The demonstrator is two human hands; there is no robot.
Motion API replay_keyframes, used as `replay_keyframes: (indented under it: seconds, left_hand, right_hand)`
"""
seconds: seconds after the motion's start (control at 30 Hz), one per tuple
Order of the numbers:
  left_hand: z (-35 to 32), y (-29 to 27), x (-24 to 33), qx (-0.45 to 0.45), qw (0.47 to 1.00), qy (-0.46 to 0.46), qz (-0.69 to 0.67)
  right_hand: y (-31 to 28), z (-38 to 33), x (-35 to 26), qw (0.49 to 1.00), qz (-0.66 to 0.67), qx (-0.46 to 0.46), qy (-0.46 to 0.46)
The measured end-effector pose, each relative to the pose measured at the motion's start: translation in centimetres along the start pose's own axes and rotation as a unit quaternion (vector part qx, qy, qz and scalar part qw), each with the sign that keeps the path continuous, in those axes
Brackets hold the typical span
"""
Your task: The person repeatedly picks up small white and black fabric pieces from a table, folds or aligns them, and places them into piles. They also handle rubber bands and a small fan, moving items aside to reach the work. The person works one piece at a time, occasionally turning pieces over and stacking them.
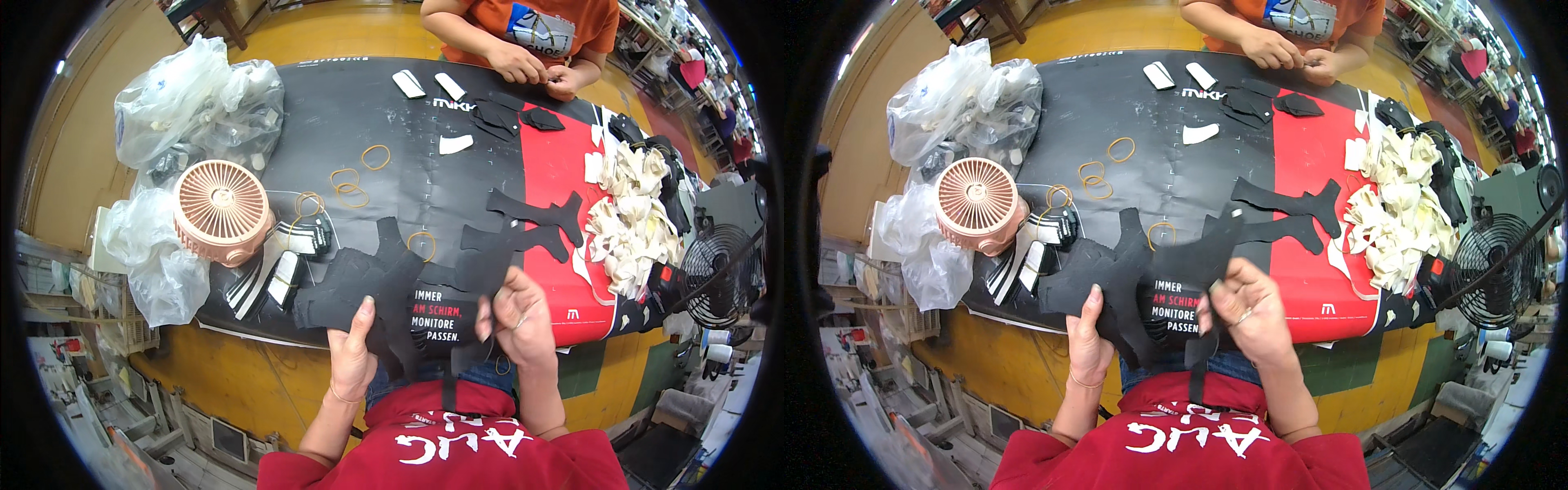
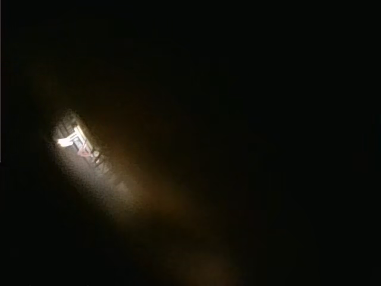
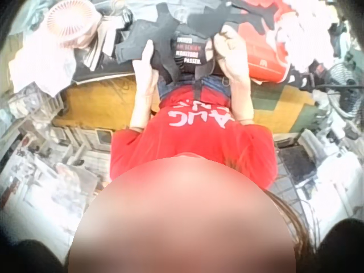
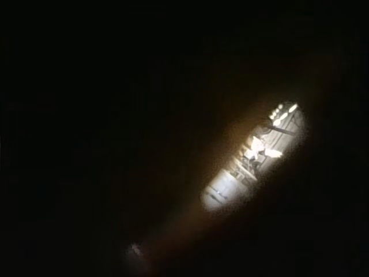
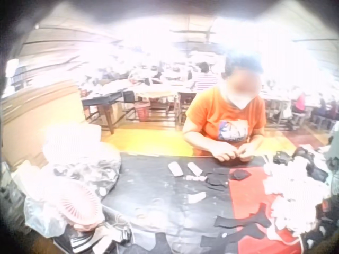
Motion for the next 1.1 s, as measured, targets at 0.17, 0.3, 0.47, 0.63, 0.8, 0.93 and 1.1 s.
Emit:
replay_keyframes:
  seconds: [0.17,0.3,0.47,0.63,0.8,0.93,1.1]
  left_hand:
    - [-0.6,-0.3,-0.7,0.02,0.998,0.042,0.045]
    - [-2.1,0.3,-0.1,0.01,0.983,0.114,0.146]
    - [-2.8,1.0,0.7,-0.009,0.989,0.082,0.123]
    - [-2.4,-1.2,3.4,0.036,0.993,0.094,0.061]
    - [-2.9,-3.4,5.3,0.027,0.991,0.126,0.02]
    - [-3.1,-2.0,5.2,-0.081,0.992,0.089,0.026]
    - [-3.6,1.5,2.2,-0.223,0.972,-0.077,0.002]
  right_hand:
    - [2.5,-2.3,5.5,0.985,-0.156,0.002,0.074]
    - [2.6,-2.6,5.3,0.935,-0.348,-0.064,-0.01]
    - [2.1,-1.0,2.3,0.984,-0.178,-0.02,-0.023]
    - [3.4,2.6,-5.1,0.974,-0.177,-0.116,-0.08]
    - [4.0,4.5,-8.3,0.971,-0.163,-0.092,-0.148]
    - [5.1,6.4,-4.5,0.908,-0.369,-0.162,-0.114]
    - [6.0,6.9,-1.0,0.652,-0.691,-0.213,-0.227]
Point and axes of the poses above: each hand's wrist, its own z-axis towards the middle knuckle, its own y-axis out of the palm, x = y × z, the point moved 9 cm from there along z, towards the middle knuckle, and after that the axes turned 13 degrees about -y, right-handed, at the moved point
